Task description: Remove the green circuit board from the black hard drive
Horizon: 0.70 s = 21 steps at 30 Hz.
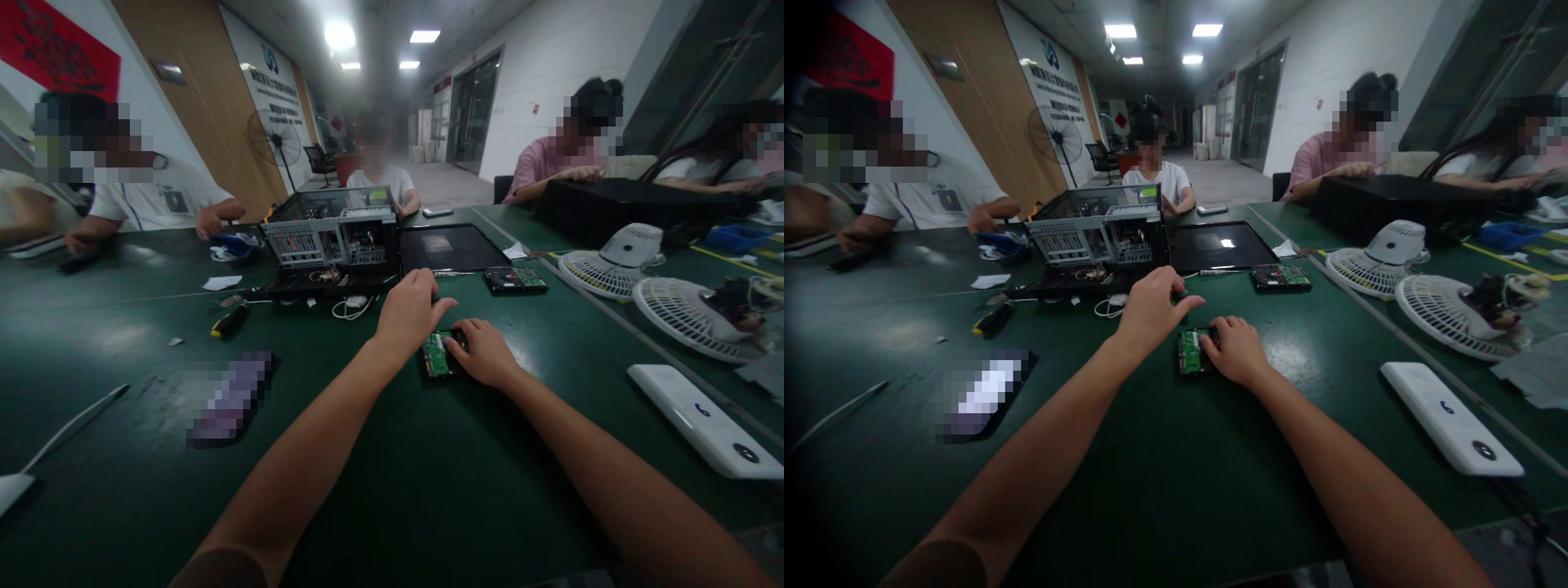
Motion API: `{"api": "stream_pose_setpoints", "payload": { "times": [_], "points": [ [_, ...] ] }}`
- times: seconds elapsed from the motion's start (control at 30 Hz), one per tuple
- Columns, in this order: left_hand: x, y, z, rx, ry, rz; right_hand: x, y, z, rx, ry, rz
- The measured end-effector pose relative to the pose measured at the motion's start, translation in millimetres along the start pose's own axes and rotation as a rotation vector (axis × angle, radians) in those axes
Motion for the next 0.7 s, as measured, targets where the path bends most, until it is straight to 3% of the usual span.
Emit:
{"api": "stream_pose_setpoints", "payload": {
  "times": [0.7],
  "points": [
    [1.1, -1.4, 0.2, -0.034, 0.038, -0.062, -0.5, 0.2, -0.4, 0.002, 0.001, 0.000]
  ]
}}
Point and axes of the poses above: each hand's wrist, its own x-axis away from the middle knuckle, its own z-axis out of the back of the hand, y = z × x, the point moved 2 cm from there along -x, towards the middle knuckle, and after that the axes turned 4 degrees about -x, right-handed, at the moved point
